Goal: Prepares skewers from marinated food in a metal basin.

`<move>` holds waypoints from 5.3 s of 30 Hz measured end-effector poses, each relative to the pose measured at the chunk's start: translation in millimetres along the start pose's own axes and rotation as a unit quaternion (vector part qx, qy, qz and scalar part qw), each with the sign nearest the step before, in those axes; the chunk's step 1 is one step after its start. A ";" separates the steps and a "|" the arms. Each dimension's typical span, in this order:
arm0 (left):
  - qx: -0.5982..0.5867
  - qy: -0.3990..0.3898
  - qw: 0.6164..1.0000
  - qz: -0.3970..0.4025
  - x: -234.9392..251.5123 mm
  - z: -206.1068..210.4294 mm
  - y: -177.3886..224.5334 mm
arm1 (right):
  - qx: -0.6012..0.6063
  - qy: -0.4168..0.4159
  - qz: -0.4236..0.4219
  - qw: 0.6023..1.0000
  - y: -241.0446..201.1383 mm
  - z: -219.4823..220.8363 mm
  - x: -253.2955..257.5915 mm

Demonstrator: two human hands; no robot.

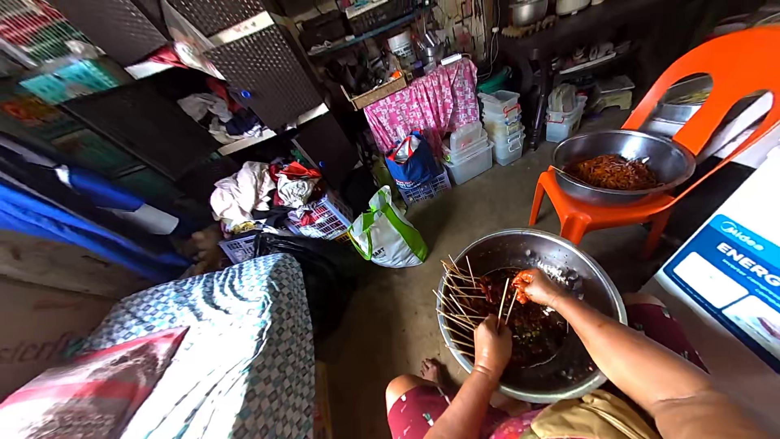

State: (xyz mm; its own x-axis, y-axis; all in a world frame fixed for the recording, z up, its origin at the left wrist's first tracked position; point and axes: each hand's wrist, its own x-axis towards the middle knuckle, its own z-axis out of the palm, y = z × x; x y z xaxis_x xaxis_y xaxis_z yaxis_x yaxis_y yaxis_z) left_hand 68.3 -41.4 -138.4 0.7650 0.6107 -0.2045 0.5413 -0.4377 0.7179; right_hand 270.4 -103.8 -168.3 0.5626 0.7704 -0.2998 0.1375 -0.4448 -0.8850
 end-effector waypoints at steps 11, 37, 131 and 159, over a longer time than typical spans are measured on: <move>0.006 0.001 1.000 0.001 -0.8 1.4 -0.7 | 0.034 -0.036 0.016 0.999 3.8 2.1 -0.9; 0.002 0.028 0.998 -0.048 4.4 -1.6 2.2 | -0.211 -0.031 0.134 0.968 -29.1 -8.7 10.3; -0.059 0.046 0.996 0.046 12.7 5.7 -7.8 | 0.486 0.091 0.088 0.865 -4.7 -9.7 11.1; -0.033 0.050 0.998 -0.016 16.0 -1.1 0.6 | 0.009 0.061 0.138 0.989 -5.2 3.6 7.8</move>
State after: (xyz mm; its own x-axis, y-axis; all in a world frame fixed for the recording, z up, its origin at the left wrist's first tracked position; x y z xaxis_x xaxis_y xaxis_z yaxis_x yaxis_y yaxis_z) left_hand 80.5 -31.2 -140.6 0.7079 0.6872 -0.1632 0.5375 -0.3742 0.7557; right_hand 271.2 -93.8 -167.3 0.6705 0.5597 -0.4870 -0.0496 -0.6212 -0.7821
